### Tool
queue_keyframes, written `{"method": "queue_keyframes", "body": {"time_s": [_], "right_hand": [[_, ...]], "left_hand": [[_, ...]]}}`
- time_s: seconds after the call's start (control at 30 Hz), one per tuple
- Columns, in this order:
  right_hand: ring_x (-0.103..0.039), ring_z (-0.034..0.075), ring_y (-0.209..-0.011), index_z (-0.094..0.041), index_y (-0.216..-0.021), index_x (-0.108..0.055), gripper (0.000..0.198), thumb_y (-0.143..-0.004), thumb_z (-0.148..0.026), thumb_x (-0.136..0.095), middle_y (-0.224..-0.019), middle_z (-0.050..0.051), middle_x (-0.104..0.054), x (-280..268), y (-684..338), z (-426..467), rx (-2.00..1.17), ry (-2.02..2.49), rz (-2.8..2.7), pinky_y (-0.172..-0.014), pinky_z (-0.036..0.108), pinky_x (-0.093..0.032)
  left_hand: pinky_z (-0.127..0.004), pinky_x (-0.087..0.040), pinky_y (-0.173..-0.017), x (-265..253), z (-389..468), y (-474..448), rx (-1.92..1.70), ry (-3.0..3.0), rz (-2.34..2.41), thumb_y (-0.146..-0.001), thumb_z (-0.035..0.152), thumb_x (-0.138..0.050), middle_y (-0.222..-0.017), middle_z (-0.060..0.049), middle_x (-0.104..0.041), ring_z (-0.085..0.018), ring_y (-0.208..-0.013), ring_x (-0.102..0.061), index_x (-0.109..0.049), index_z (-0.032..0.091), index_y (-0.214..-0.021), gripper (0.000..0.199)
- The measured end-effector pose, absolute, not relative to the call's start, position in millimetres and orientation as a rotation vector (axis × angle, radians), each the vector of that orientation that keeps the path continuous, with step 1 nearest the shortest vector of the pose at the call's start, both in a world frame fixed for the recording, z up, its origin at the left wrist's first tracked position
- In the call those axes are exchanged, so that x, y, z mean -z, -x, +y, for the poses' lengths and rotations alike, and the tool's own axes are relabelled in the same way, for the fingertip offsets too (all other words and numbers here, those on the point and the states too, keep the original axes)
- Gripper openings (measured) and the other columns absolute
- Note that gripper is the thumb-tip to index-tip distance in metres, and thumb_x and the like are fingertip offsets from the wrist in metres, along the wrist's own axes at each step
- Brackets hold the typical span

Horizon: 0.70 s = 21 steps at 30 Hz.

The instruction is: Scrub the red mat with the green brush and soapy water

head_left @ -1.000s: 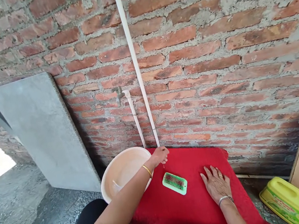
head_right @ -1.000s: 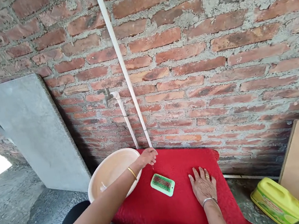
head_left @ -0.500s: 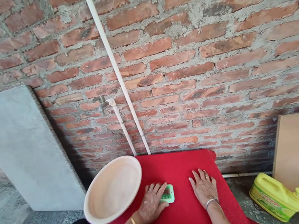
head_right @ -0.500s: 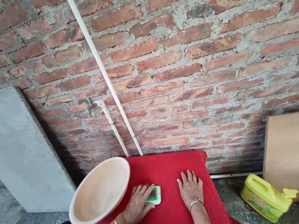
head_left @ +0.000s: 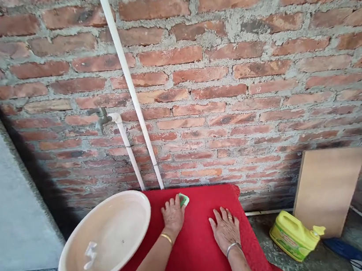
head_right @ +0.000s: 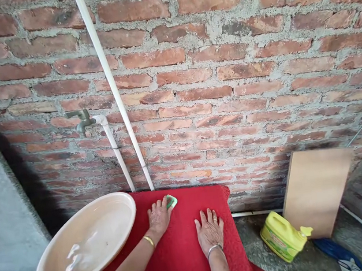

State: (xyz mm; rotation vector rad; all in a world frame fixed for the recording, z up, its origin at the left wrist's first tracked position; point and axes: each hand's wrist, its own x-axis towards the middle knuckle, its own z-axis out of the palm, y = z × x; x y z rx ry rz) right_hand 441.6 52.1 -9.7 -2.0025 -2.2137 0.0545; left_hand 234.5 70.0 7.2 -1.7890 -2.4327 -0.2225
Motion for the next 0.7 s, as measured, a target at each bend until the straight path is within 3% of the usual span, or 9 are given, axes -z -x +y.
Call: {"method": "queue_keyframes", "body": {"time_s": [0.13,0.27,0.47,0.57,0.7], "right_hand": [[-0.039,0.031,-0.143,-0.027,-0.143,-0.054,0.054,-0.102,-0.047,-0.026,-0.154,0.01,-0.046,8,-443,51,-0.074,1.994,-2.217,-0.113,0.051,-0.026],[-0.037,0.031,-0.144,-0.027,-0.144,-0.053,0.053,-0.102,-0.045,-0.027,-0.155,0.009,-0.045,8,-443,50,-0.064,2.015,-2.216,-0.113,0.051,-0.025],[-0.037,0.03,-0.144,-0.028,-0.145,-0.051,0.052,-0.102,-0.045,-0.026,-0.156,0.009,-0.043,12,-443,52,-0.009,2.065,-2.248,-0.113,0.052,-0.026],[-0.039,0.029,-0.143,-0.029,-0.145,-0.051,0.053,-0.102,-0.046,-0.026,-0.155,0.008,-0.044,16,-444,55,0.063,2.082,-2.285,-0.112,0.05,-0.028],[-0.041,0.028,-0.141,-0.029,-0.145,-0.051,0.054,-0.101,-0.047,-0.024,-0.154,0.008,-0.046,20,-447,58,0.169,2.078,-2.305,-0.111,0.048,-0.03]], "left_hand": [[-0.051,-0.041,-0.1,16,47,-272,0.273,2.085,-2.207,-0.097,0.038,-0.049,-0.127,-0.012,-0.062,-0.031,-0.116,-0.053,-0.047,0.029,-0.148,0.051],[-0.049,-0.042,-0.099,33,4,-243,0.275,2.142,-2.094,-0.095,0.038,-0.053,-0.122,-0.009,-0.063,-0.029,-0.111,-0.055,-0.046,0.034,-0.148,0.054],[-0.043,-0.045,-0.089,8,29,-192,0.288,1.814,-2.39,-0.098,0.038,-0.045,-0.114,-0.012,-0.061,-0.029,-0.107,-0.055,-0.049,0.025,-0.145,0.049],[-0.048,-0.043,-0.092,-8,63,-216,0.312,1.695,-2.535,-0.097,0.035,-0.047,-0.118,-0.015,-0.061,-0.032,-0.11,-0.054,-0.051,0.021,-0.144,0.049],[-0.053,-0.039,-0.1,-5,66,-264,0.378,1.973,-2.422,-0.095,0.036,-0.049,-0.129,-0.016,-0.058,-0.033,-0.117,-0.052,-0.046,0.022,-0.147,0.054]]}}
